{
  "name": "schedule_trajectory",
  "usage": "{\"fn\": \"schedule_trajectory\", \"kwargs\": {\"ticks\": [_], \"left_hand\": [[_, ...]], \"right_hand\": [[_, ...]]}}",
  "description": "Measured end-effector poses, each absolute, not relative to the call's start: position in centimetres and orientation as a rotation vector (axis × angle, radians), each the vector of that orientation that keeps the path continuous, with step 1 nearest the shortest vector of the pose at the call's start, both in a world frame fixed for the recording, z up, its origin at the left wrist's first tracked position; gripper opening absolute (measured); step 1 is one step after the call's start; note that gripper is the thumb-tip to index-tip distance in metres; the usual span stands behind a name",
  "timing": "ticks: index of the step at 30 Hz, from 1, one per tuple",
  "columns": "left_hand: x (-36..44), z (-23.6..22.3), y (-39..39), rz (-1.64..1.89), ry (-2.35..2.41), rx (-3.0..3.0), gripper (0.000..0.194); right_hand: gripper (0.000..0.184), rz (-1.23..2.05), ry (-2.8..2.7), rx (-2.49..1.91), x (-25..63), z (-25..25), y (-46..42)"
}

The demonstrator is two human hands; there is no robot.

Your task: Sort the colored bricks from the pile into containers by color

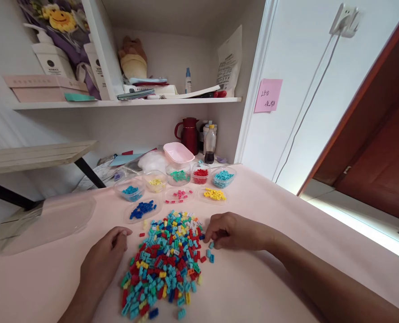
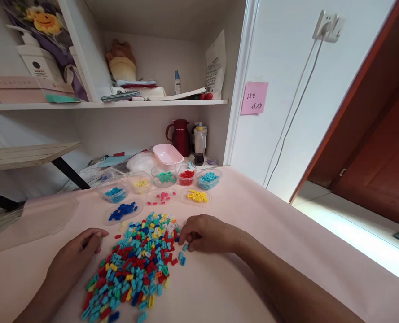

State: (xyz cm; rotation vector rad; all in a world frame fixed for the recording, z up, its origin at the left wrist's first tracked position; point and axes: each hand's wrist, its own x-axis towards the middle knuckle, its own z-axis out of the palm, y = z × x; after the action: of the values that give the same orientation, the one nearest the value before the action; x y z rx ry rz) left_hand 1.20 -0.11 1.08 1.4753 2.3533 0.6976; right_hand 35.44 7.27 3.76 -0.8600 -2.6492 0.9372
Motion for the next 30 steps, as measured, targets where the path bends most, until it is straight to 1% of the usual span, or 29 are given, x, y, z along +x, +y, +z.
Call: {"fn": "schedule_trajectory", "kwargs": {"ticks": [10,14,17,22,24,27,30], "left_hand": [[1.2,1.1,0.0,0.679,2.373,1.455,0.034],[1.2,1.1,0.0,0.681,2.37,1.466,0.035],[1.1,1.0,0.0,0.698,2.368,1.476,0.036],[1.0,1.0,0.2,0.712,2.352,1.48,0.036],[1.1,1.1,0.2,0.689,2.358,1.474,0.036],[1.2,1.2,0.1,0.68,2.378,1.453,0.035],[1.2,1.2,0.1,0.69,2.38,1.45,0.034]], "right_hand": [[0.005,0.888,-2.675,-1.024,36.1,4.3,7.4],[0.009,0.823,-2.697,-1.118,36.4,4.6,7.6],[0.008,0.778,-2.683,-1.155,36.7,4.7,7.8],[0.02,0.983,-2.653,-0.976,36.8,4.7,7.5],[0.024,0.998,-2.662,-0.938,36.6,4.5,7.3],[0.025,0.949,-2.681,-0.949,36.1,4.2,7.2],[0.021,0.912,-2.679,-0.969,35.8,4.0,7.2]]}}
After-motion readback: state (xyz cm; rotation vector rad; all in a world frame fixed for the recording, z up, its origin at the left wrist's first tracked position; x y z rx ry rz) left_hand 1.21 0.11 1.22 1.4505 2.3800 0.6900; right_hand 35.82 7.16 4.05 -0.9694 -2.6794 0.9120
